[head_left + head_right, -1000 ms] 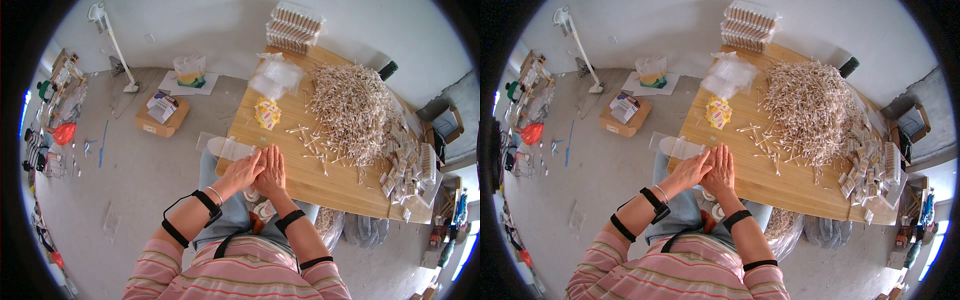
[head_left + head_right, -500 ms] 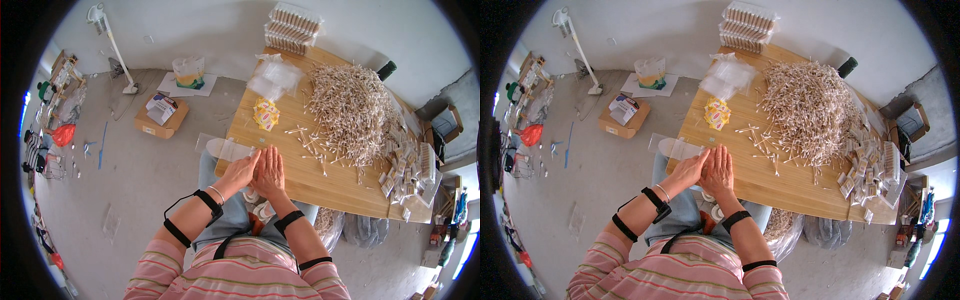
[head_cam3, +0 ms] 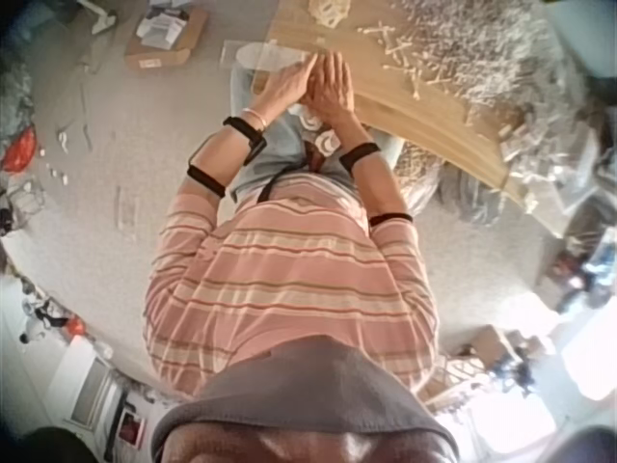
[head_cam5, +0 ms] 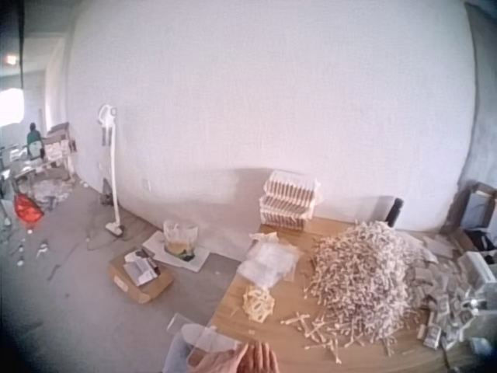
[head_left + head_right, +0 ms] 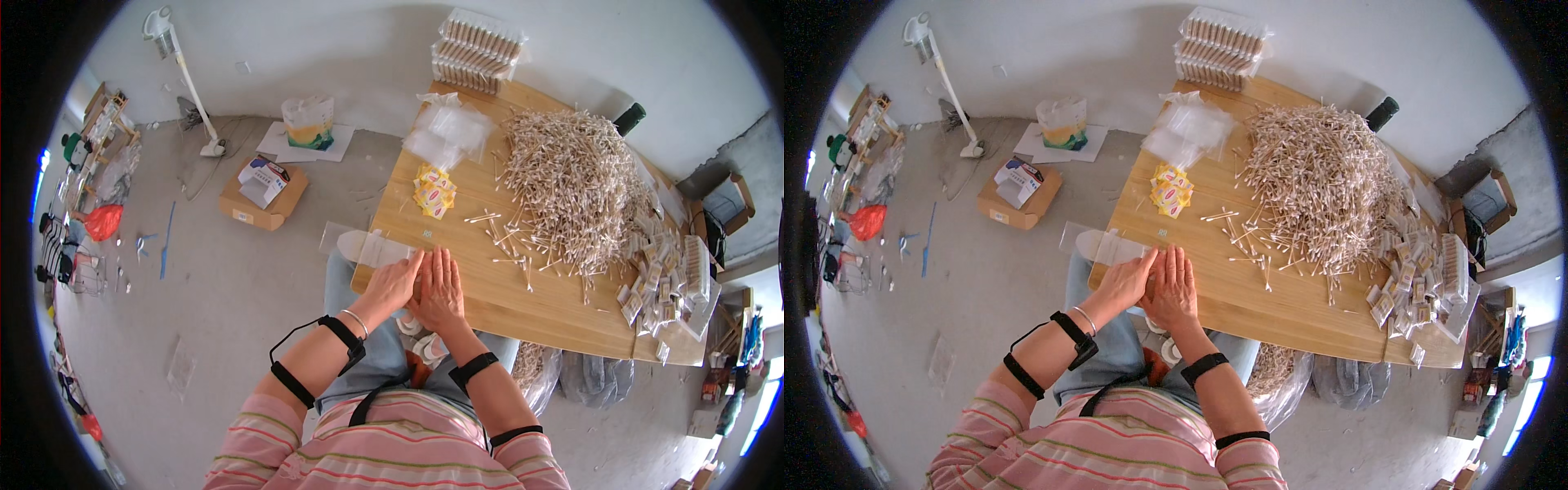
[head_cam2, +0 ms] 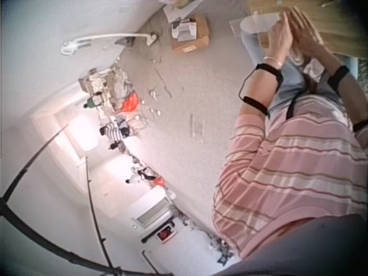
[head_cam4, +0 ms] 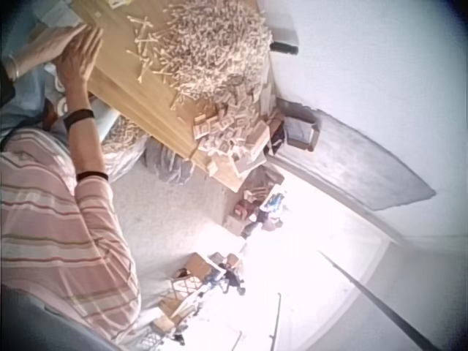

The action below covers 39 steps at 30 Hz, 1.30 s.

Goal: Placing cotton swabs into small plastic bags and arranging them.

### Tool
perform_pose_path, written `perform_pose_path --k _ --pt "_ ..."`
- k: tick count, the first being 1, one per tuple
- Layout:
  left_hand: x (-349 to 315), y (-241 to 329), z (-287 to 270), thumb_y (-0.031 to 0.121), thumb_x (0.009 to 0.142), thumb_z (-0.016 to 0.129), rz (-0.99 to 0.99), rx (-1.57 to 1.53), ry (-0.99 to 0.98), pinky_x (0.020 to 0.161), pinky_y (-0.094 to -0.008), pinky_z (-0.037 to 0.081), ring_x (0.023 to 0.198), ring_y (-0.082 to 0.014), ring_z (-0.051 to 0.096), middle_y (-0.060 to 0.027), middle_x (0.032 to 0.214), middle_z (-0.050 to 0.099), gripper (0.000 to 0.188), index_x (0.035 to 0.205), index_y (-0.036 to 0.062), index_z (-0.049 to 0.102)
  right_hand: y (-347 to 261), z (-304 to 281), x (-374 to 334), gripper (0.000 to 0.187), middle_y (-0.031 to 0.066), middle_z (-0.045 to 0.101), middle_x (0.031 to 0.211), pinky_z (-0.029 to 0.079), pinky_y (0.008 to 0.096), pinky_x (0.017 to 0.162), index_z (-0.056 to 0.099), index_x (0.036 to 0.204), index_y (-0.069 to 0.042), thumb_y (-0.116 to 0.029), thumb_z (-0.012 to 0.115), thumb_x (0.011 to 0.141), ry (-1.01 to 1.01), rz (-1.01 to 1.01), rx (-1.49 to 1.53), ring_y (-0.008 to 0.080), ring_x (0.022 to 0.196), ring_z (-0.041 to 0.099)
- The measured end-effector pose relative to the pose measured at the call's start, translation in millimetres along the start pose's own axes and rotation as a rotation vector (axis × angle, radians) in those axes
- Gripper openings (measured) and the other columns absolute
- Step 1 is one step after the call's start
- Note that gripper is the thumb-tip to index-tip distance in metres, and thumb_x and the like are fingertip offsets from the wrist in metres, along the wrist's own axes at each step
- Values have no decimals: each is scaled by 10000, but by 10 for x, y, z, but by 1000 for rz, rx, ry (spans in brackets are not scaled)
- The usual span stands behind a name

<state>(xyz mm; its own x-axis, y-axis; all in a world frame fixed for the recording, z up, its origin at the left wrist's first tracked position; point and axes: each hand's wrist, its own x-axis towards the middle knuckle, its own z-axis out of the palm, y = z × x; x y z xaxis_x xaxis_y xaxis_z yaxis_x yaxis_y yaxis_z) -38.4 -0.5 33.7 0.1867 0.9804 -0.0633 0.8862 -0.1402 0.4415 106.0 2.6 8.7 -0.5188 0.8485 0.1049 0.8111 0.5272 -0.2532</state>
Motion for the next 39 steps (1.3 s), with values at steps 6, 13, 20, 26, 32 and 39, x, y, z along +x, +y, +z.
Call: perform_pose_path --k 6,13,20,26,32,39 --pt "42 -77 13 98 926 511 -80 -185 220 835 -458 494 1022 -375 601 -220 1100 615 398 1307 -13 484 -25 11 8 910 277 240 1517 151 475 1177 280 1435 90 -557 543 852 13 7 31 400 1440 186" --pt "221 -128 211 61 895 583 -138 -670 600 840 -421 501 972 -370 602 -210 1107 626 245 1126 -6 631 -14 -24 13 892 262 220 1529 130 466 1184 270 1442 83 -580 483 885 -25 20 -7 384 1447 168" --pt "325 -256 102 41 854 629 -139 -394 461 738 -372 523 858 -331 659 -180 907 685 126 947 0 704 -34 -27 20 939 288 231 1516 137 480 1178 270 1430 108 -596 524 863 -4 13 15 404 1438 185" --pt "169 -177 260 135 961 536 -53 -570 576 934 -372 471 1129 -339 575 -204 1225 590 301 1227 2 579 -87 29 31 877 285 198 1528 113 477 1187 261 1432 105 -539 500 887 -8 52 49 400 1451 142" --pt "157 -263 280 397 1042 351 -97 -1055 340 1163 -352 223 1419 -238 288 -152 1514 340 585 1455 -16 322 -187 85 82 811 287 167 1536 95 480 1190 243 1439 107 -484 450 924 -5 67 77 408 1456 104" --pt "226 -329 263 465 1034 319 -129 -1272 438 1164 -373 220 1408 -255 303 -161 1503 357 642 1446 -28 337 -205 94 81 826 315 207 1512 132 505 1176 265 1425 117 -478 490 897 18 56 98 445 1434 155"
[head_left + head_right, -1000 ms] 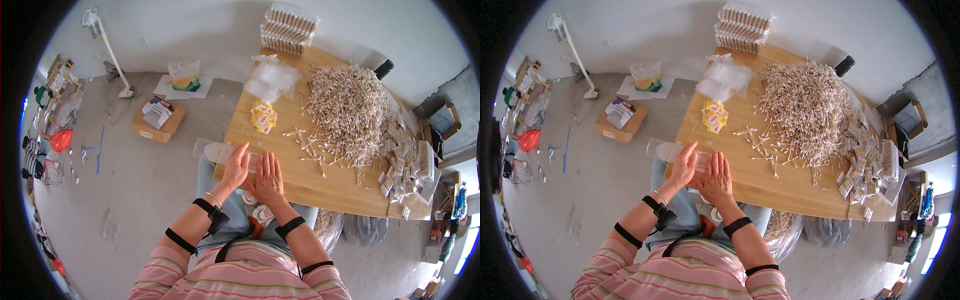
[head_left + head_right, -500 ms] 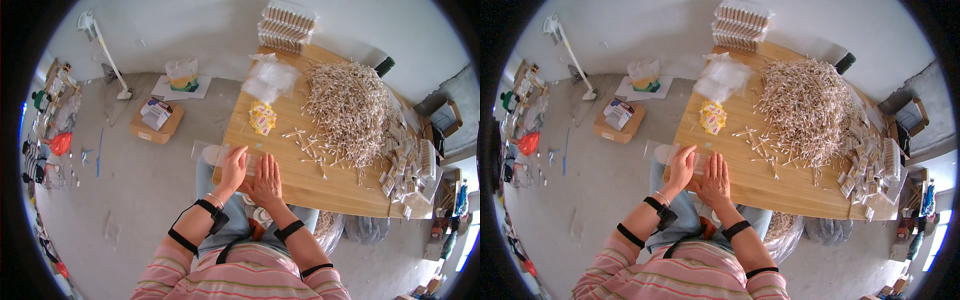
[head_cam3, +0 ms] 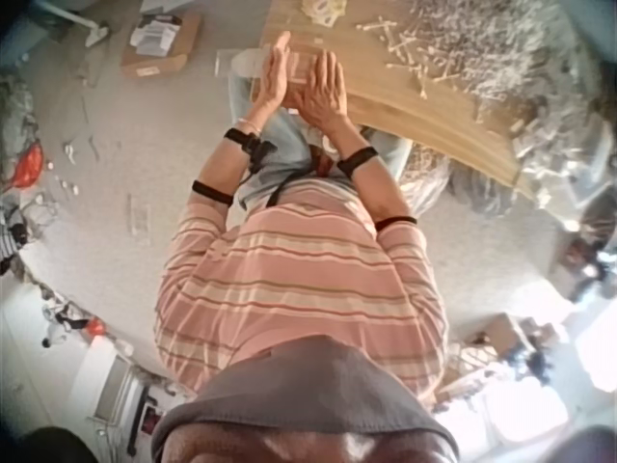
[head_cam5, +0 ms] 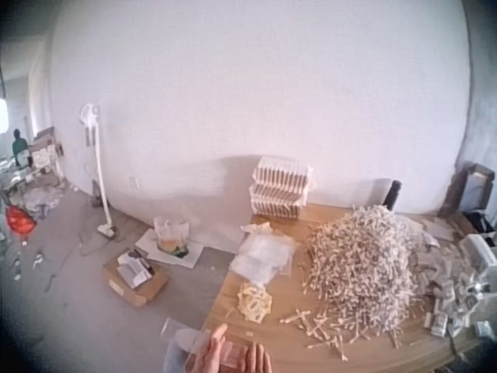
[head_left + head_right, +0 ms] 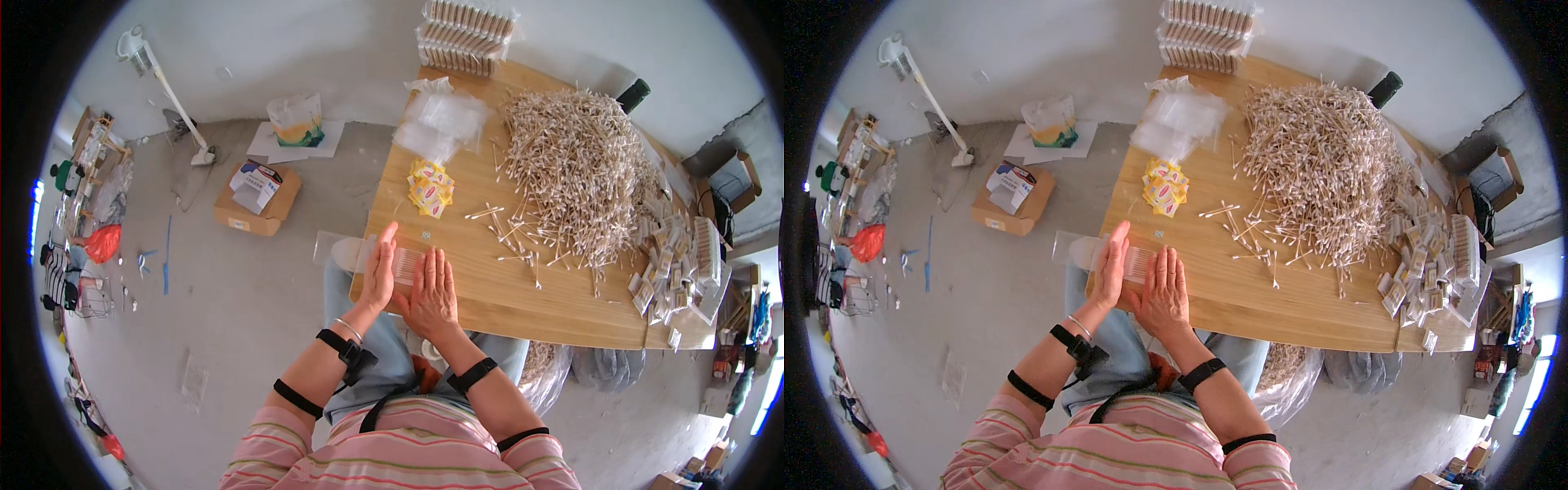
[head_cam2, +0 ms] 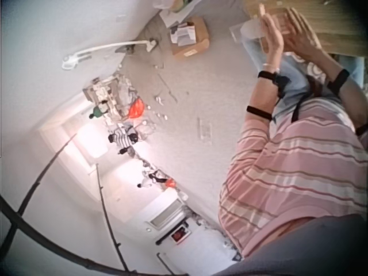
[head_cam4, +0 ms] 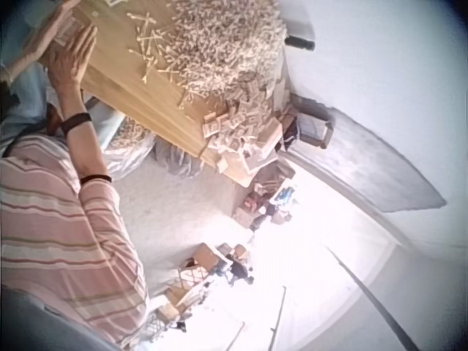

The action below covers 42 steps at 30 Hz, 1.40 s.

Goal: Placing cotton swabs into small plastic bags and arranging them.

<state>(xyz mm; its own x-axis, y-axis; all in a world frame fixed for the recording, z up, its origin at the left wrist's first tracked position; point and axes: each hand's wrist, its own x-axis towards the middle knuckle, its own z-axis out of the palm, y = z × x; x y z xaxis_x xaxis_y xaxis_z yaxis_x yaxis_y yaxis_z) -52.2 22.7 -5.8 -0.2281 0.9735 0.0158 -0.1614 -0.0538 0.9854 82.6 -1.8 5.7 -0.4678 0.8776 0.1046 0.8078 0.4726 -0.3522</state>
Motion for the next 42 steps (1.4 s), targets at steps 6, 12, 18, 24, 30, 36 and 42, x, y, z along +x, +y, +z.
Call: perform_pose_path --k 6,12,18,24,30,36,42 --pt "4 46 29 498 1026 308 -42 38 -116 1167 -381 213 1415 -265 288 -162 1516 332 672 1452 -21 327 -27 -24 33 788 311 183 1520 107 493 1185 252 1425 129 -425 482 914 -29 22 -26 433 1444 126" --pt "-80 62 13 500 1027 295 -62 30 -102 1191 -377 139 1450 -234 204 -148 1544 273 680 1476 -11 279 -93 73 28 758 313 167 1526 105 499 1184 257 1421 130 -402 456 919 -32 47 -32 436 1448 111" --pt "-59 49 32 457 1037 320 -52 93 -3 1163 -369 231 1396 -235 316 -144 1484 377 624 1423 -30 373 -130 39 36 754 314 177 1523 111 500 1183 226 1439 116 -379 454 918 -36 54 -7 439 1445 118" --pt "-64 -43 -4 466 1027 365 4 83 40 1094 -326 314 1312 -206 419 -134 1411 479 606 1380 -18 454 -15 -66 37 738 303 188 1524 172 469 1172 145 1470 91 -120 521 872 146 122 454 439 1430 179" --pt "-91 -16 15 494 1014 382 6 -49 76 1100 -320 307 1309 -199 417 -126 1412 472 637 1391 -16 441 9 -45 27 781 326 172 1517 168 483 1176 118 1468 89 7 516 802 292 143 677 471 1418 179" --pt "-86 -15 8 493 1013 379 9 -55 43 1127 -343 290 1318 -209 401 -135 1420 449 657 1398 -38 416 -53 6 12 746 337 159 1515 137 520 1173 143 1458 103 -165 521 874 204 79 295 479 1421 159" --pt "-66 -3 12 453 1029 364 27 24 23 1117 -350 295 1346 -248 392 -155 1443 444 606 1407 -17 415 -109 62 40 781 307 164 1533 84 500 1182 234 1434 125 -435 454 935 -30 84 -54 426 1451 115"
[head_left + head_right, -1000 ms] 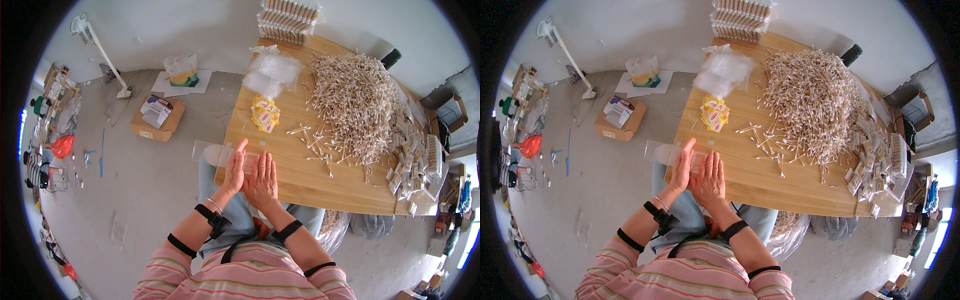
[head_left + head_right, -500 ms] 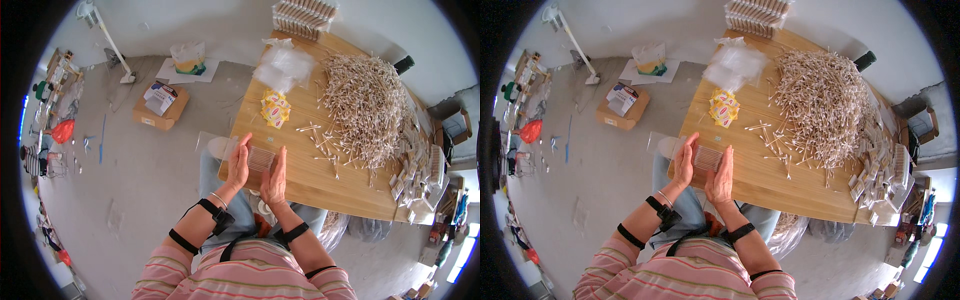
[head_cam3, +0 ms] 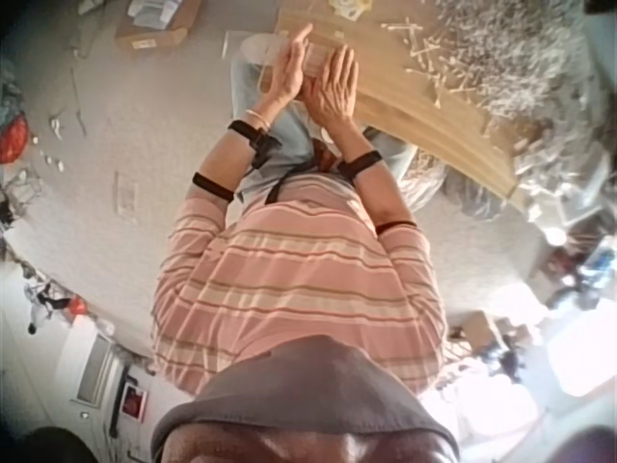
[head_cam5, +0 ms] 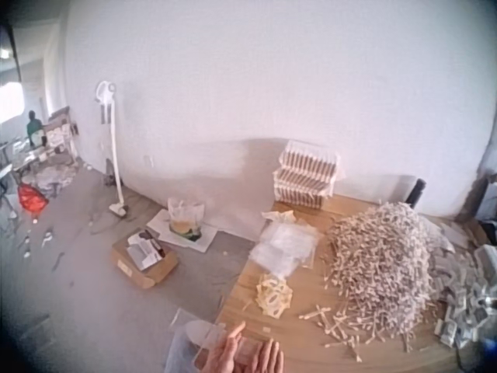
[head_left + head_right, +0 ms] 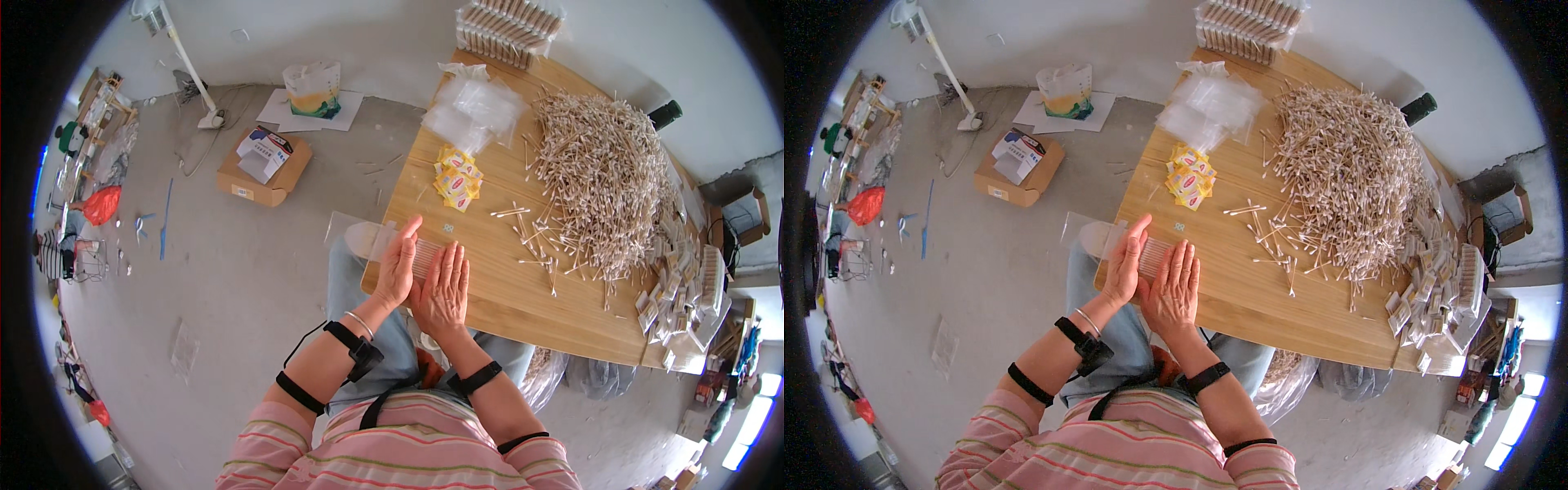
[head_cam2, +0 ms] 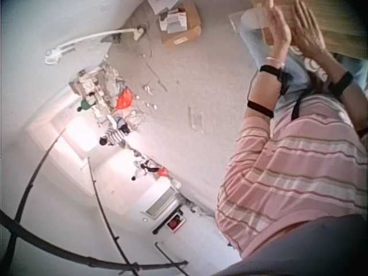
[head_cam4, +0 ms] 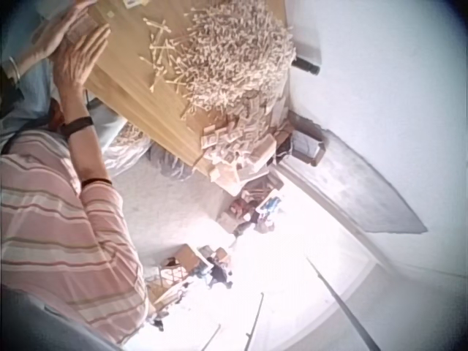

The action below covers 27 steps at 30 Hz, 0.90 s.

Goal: Placing cotton swabs into small plastic bags and arranging them.

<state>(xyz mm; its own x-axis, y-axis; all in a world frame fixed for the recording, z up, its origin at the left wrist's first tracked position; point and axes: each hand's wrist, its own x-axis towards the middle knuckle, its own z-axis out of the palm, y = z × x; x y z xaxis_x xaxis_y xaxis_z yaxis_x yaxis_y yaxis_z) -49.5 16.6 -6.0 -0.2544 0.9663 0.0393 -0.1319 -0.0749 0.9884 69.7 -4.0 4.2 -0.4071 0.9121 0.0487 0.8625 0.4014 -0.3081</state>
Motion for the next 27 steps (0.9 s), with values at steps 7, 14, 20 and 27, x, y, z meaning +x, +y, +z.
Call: perform_pose_path --k 7,14,20,27 --pt "17 39 -54 422 1038 352 -21 57 -100 1137 -351 272 1370 -245 363 -154 1457 427 576 1413 -12 407 -29 -7 10 772 310 171 1529 89 501 1182 249 1427 124 -431 447 929 10 3 9 428 1450 117" --pt "33 50 -28 478 1036 288 -31 48 -100 1167 -364 233 1385 -224 333 -143 1469 402 626 1407 -12 407 -70 21 54 706 324 190 1511 103 517 1176 242 1423 126 -360 425 944 48 -19 -36 464 1433 131" --pt "-27 40 -39 461 1040 288 -40 50 -57 1147 -362 267 1354 -237 380 -166 1437 437 620 1381 -36 429 -82 82 -14 685 332 196 1506 103 522 1175 261 1416 126 -344 421 943 68 -30 33 465 1431 135" --pt "-42 27 -127 477 1031 317 -12 108 3 1111 -358 305 1342 -258 403 -176 1410 473 631 1366 -40 450 -187 142 55 678 328 192 1509 95 521 1179 260 1417 121 -339 414 944 45 -25 9 462 1434 125"
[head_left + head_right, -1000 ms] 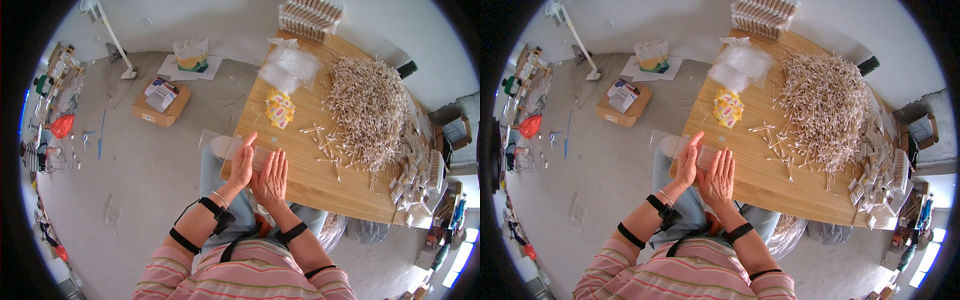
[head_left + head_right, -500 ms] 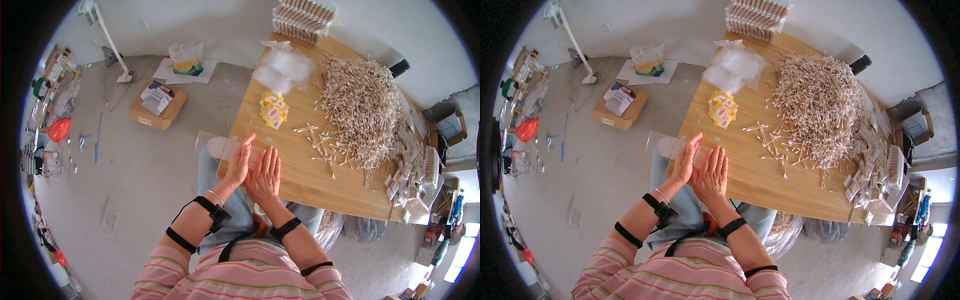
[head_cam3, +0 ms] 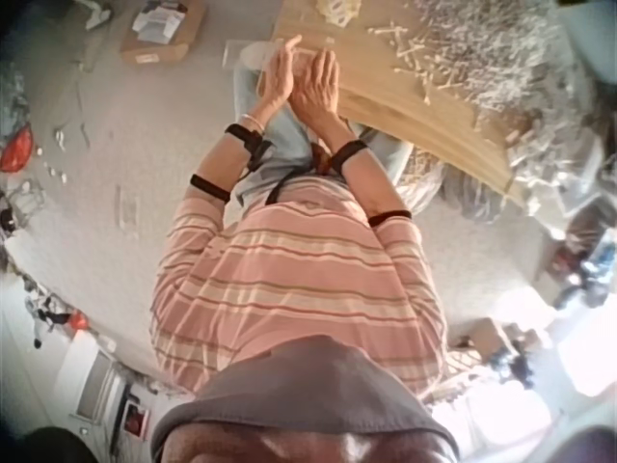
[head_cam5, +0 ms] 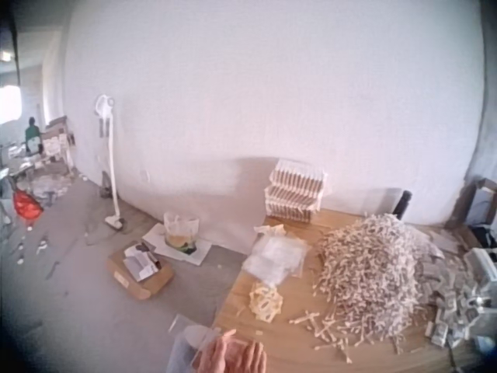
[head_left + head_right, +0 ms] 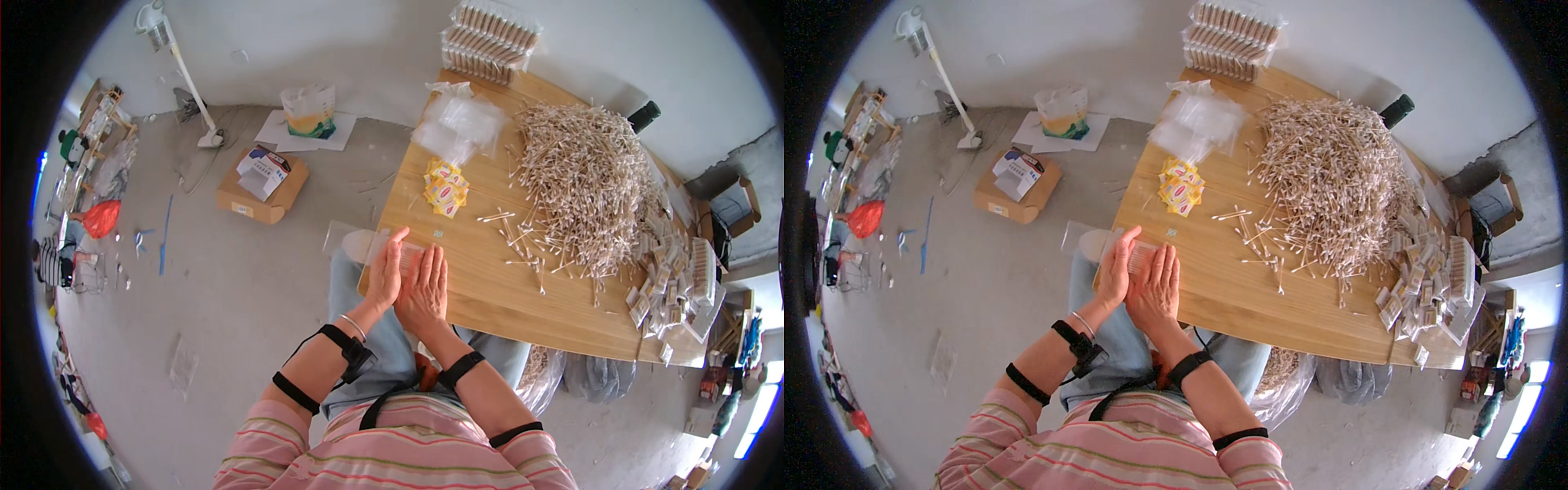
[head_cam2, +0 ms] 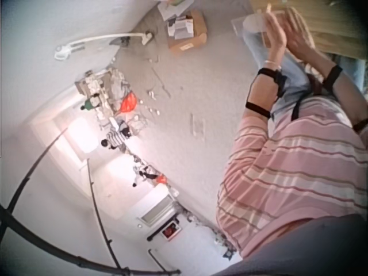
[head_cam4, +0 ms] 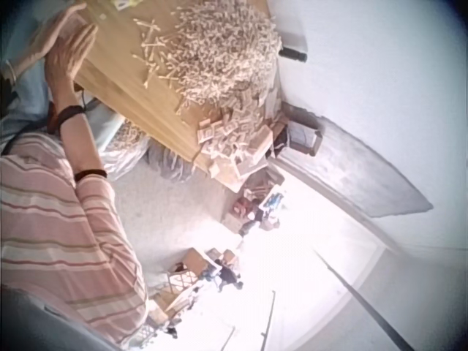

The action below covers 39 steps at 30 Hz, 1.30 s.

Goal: Placing cotton swabs into small plastic bags and arranging them.

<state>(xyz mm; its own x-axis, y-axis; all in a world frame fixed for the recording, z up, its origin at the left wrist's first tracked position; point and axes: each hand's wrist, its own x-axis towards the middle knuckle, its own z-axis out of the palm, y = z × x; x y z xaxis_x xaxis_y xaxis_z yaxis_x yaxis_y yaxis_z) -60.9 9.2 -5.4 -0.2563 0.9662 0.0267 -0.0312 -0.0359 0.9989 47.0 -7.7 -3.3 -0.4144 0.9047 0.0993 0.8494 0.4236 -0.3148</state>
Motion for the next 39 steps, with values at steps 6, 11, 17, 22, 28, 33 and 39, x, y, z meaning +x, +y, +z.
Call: perform_pose_path --k 6,11,17,22,28,33,39 --pt "5 190 -241 353 1006 465 4 40 -14 1124 -376 287 1366 -295 379 -177 1419 468 526 1383 -13 441 -104 4 87 739 323 166 1517 80 516 1184 219 1427 141 -356 444 928 -12 -32 32 457 1438 109" --pt "160 683 -950 132 799 691 227 922 -294 1188 -411 186 1438 -303 241 -132 1498 370 733 1441 27 353 -155 -39 117 751 327 124 1526 83 520 1179 193 1429 154 -364 434 942 -39 -28 80 464 1438 83" --pt "365 619 -987 113 716 761 208 1356 -564 1215 -432 120 1464 -253 172 -74 1520 341 821 1432 71 363 -246 -24 180 749 287 126 1545 65 487 1190 211 1440 133 -398 404 947 -89 -19 29 410 1458 73" --pt "422 596 -959 123 711 760 235 1365 -586 1213 -431 134 1435 -229 253 -64 1426 466 615 1272 72 512 -326 34 239 752 301 131 1537 64 488 1189 222 1433 140 -395 417 940 -83 -20 27 424 1454 73" --pt "438 509 -993 159 714 762 318 1316 -532 1212 -431 128 1415 -224 300 -63 1384 513 602 1260 72 525 -401 44 287 758 312 140 1526 63 497 1186 214 1424 150 -389 427 936 -47 -5 58 439 1449 74" --pt "422 495 -1025 178 719 758 315 1314 -536 1209 -432 134 1396 -216 337 -62 1350 545 588 1256 72 543 -425 67 268 749 314 139 1525 58 502 1185 210 1427 148 -375 422 933 -50 -21 77 442 1448 72" --pt "422 480 -1040 159 709 761 296 1287 -554 1205 -434 150 1391 -212 345 -65 1355 538 641 1296 68 520 -517 125 271 747 359 160 1498 85 542 1169 210 1407 173 -342 451 922 -27 -58 96 489 1427 98"
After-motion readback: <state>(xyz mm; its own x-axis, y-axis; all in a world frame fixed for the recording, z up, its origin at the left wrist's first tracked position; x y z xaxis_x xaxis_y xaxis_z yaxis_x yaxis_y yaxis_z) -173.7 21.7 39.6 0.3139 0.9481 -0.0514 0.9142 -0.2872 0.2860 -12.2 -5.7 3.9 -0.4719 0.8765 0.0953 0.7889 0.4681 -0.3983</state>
